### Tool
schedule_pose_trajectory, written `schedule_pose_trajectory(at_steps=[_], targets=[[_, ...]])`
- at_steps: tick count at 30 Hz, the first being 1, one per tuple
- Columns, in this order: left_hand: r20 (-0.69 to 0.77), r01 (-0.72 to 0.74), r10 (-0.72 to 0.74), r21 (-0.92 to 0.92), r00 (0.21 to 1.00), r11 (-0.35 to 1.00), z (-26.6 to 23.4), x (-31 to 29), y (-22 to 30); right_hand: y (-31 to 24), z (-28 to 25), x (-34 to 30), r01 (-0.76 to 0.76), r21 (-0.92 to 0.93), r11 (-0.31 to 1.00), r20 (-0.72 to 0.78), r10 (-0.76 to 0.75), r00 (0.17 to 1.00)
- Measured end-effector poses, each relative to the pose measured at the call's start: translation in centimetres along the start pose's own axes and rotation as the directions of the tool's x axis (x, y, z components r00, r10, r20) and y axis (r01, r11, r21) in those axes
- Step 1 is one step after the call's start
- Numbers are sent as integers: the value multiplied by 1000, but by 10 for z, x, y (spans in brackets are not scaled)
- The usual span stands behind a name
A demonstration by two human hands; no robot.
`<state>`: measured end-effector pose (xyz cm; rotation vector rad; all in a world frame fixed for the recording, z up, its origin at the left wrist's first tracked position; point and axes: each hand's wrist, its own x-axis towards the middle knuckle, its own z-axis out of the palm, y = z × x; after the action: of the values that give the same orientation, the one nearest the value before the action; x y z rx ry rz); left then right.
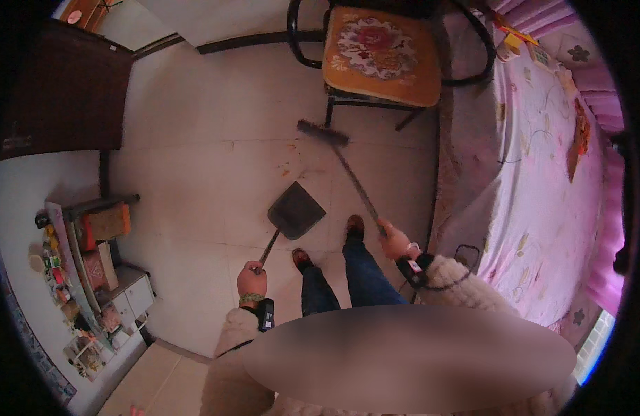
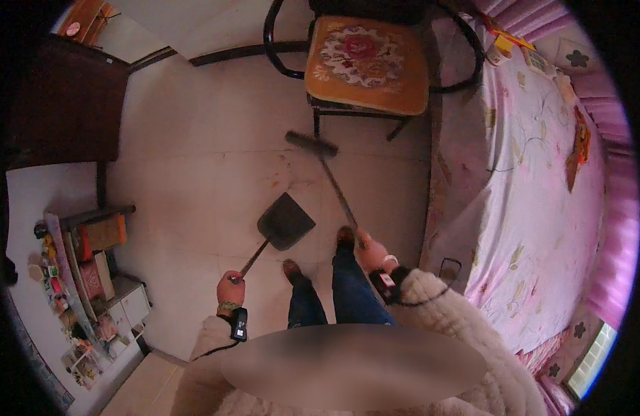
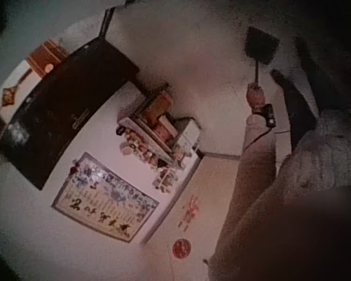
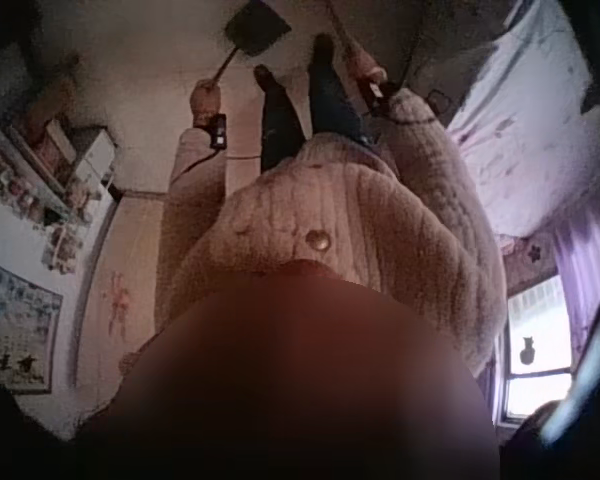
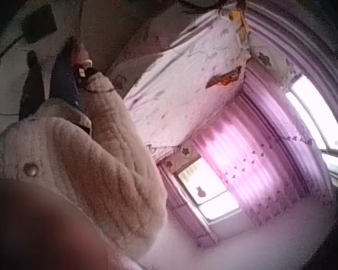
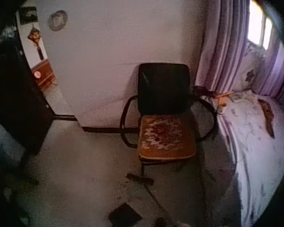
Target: The person enters a bedroom, picks up a broom and dustpan, and sweeps the floor. They brush the bed surface with the broom, then continue sweeping the floor, collecting debris into the dustpan and moving through the room.
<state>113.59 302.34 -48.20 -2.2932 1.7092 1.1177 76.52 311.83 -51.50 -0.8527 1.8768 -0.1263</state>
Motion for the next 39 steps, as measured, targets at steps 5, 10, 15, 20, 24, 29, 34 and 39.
schedule_pose_trajectory(at_steps=[5, 10, 15, 20, 24, 29, 34, 39], targets=[[-10, 38, -37, 66, 999, 997, -1, 1, 5, -5, 39, 62, -137, -160, 978, 67, 149, 987], [2, -31, 31, 26, 1000, 999, 5, 5, -6, 21, 64, -14, -66, -4, 998, 279, 65, 958], [52, 43, -45, 34, 998, 998, 23, 24, -31, 37, 27, -56, -68, 153, 986, 100, 53, 994], [383, 313, -140, -438, 913, 843, 22, 36, -65, 69, 43, -9, -186, 316, 930, -186, 253, 950], [308, 228, -107, -388, 945, 893, 18, 27, -65, 61, 109, 8, -198, 169, 966, 39, 194, 980], [410, 270, -67, -459, 909, 847, 17, 12, -31, 15, 103, -60, -240, 403, 883, 274, 133, 952], [672, 492, 12, -554, 741, 671, 3, 3, 15, -60, 60, -117, 185, -38, 982, 278, -167, 946], [781, 685, -4, -546, 625, 483, -6, -2, 76, -103, 12, -120, 443, 138, 886, 360, -462, 811]])
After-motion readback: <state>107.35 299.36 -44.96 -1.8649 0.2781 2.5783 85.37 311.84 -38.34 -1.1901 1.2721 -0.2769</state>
